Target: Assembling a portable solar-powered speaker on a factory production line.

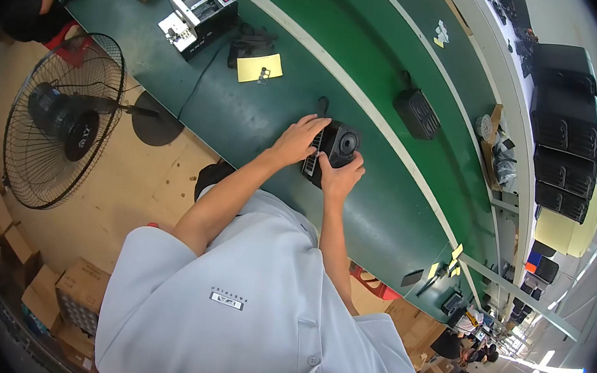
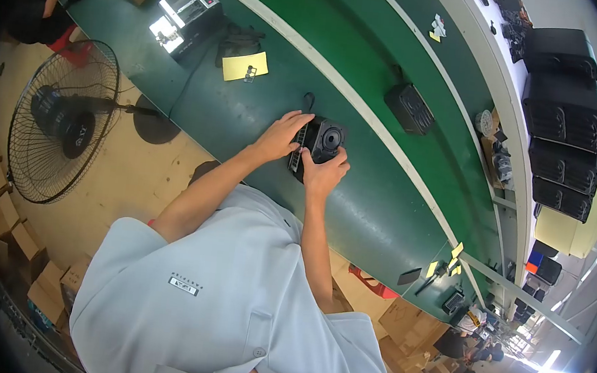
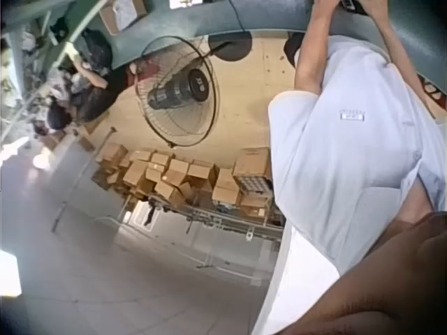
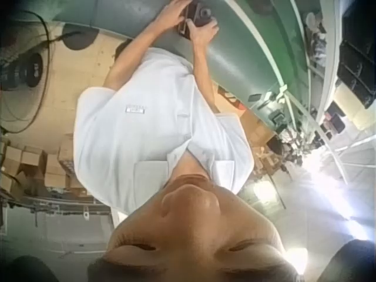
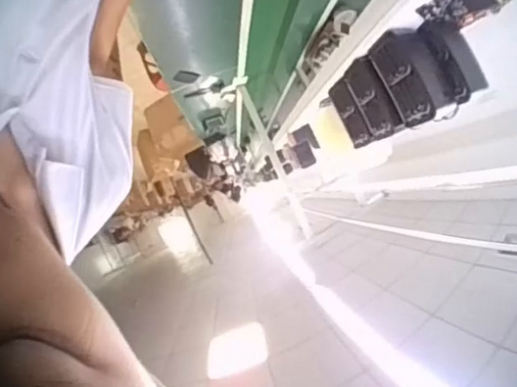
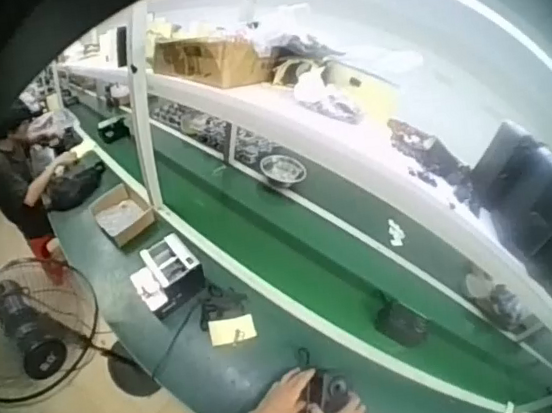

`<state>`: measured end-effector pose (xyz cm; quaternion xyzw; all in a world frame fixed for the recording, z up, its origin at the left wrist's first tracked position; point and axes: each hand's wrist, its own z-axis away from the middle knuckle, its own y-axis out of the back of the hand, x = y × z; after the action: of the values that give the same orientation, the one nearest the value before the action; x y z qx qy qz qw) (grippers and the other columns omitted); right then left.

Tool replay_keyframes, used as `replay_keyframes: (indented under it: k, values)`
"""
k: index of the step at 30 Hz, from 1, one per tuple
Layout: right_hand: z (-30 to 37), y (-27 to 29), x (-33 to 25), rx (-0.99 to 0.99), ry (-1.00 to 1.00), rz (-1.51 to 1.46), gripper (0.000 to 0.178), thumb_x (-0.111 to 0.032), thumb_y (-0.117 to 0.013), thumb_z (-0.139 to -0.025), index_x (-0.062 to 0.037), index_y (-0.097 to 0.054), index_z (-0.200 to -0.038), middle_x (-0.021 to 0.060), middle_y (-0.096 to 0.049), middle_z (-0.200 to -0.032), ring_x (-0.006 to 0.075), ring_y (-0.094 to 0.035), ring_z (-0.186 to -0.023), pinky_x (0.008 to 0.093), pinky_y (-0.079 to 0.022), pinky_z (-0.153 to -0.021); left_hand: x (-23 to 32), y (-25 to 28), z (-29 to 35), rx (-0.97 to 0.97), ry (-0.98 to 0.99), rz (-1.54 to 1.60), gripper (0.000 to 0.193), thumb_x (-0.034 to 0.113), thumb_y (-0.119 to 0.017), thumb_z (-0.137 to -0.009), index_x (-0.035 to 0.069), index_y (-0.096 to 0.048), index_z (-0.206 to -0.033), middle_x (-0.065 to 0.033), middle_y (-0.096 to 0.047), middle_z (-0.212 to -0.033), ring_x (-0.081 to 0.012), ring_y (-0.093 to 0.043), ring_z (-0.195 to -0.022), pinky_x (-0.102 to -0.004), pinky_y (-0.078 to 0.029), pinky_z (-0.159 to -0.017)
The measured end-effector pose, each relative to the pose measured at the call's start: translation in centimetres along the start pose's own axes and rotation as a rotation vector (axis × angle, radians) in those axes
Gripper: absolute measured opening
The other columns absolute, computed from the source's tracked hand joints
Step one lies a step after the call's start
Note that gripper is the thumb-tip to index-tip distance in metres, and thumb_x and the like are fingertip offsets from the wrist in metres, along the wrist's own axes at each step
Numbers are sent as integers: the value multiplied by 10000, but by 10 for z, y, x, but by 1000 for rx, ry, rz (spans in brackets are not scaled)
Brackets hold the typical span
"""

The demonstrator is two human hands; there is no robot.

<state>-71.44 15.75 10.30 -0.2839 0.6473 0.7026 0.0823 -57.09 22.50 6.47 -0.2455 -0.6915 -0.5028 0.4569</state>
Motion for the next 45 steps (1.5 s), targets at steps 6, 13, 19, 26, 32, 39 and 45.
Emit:
replay_keyframes:
  k: [6, 13, 19, 26, 32, 39, 45]
  values:
    - [1, 1, -2, -28, -50, -24, 933, -458, -869, -658, -7, -407, -1332, 302, -470, -1215, 433, -501, -1109, 474, -437, -963, -18, -4, 4, -20, 30, 52, 842, 23, -763, -723, 86, -374, -1467, -110, -436, -1488, -342, -396, -1366, -427, -391, -1125]
    - [2, 0, -5, -17, -71, -27, 943, -453, -872, -660, -4, -396, -1339, 303, -470, -1216, 435, -497, -1119, 475, -435, -971, -13, -4, 4, -9, 16, 75, 881, 16, -753, -718, 82, -354, -1501, -145, -433, -1484, -372, -397, -1347, -435, -357, -1139]
    - [4, -1, -11, -27, -53, -2, 947, -450, -872, -658, -1, -396, -1342, 307, -473, -1210, 439, -507, -1098, 475, -445, -958, -14, -8, 6, -20, 84, 160, 922, 26, -756, -732, 125, -308, -1532, -167, -418, -1489, -406, -381, -1347, -464, -360, -1130]
    - [2, -3, -14, -45, -52, 49, 942, -441, -875, -654, -1, -405, -1342, 312, -477, -1205, 444, -513, -1096, 480, -457, -947, -24, -17, 3, -41, 71, 139, 915, 22, -766, -726, 132, -312, -1512, -181, -438, -1443, -433, -413, -1298, -487, -378, -1103]
    - [4, -1, -18, -19, -36, 84, 928, -425, -881, -650, -5, -416, -1335, 308, -478, -1209, 447, -509, -1111, 488, -457, -946, -25, -13, -5, -88, 124, 181, 836, 44, -807, -687, 115, -384, -1405, -199, -472, -1335, -444, -446, -1242, -498, -396, -1066]
    - [3, 0, -18, -16, 7, 148, 916, -424, -885, -644, -17, -436, -1330, 299, -479, -1218, 446, -508, -1125, 492, -456, -951, -29, -19, -5, -80, 152, 205, 834, 40, -807, -680, 100, -378, -1393, -198, -468, -1344, -426, -433, -1275, -479, -374, -1085]
    - [2, 0, -22, -58, 20, 180, 940, -427, -896, -621, -27, -441, -1340, 269, -467, -1247, 431, -479, -1157, 502, -425, -957, -33, -24, 3, 4, 142, 243, 764, 8, -769, -704, 82, -411, -1374, -185, -492, -1324, -387, -463, -1271, -452, -389, -1087]
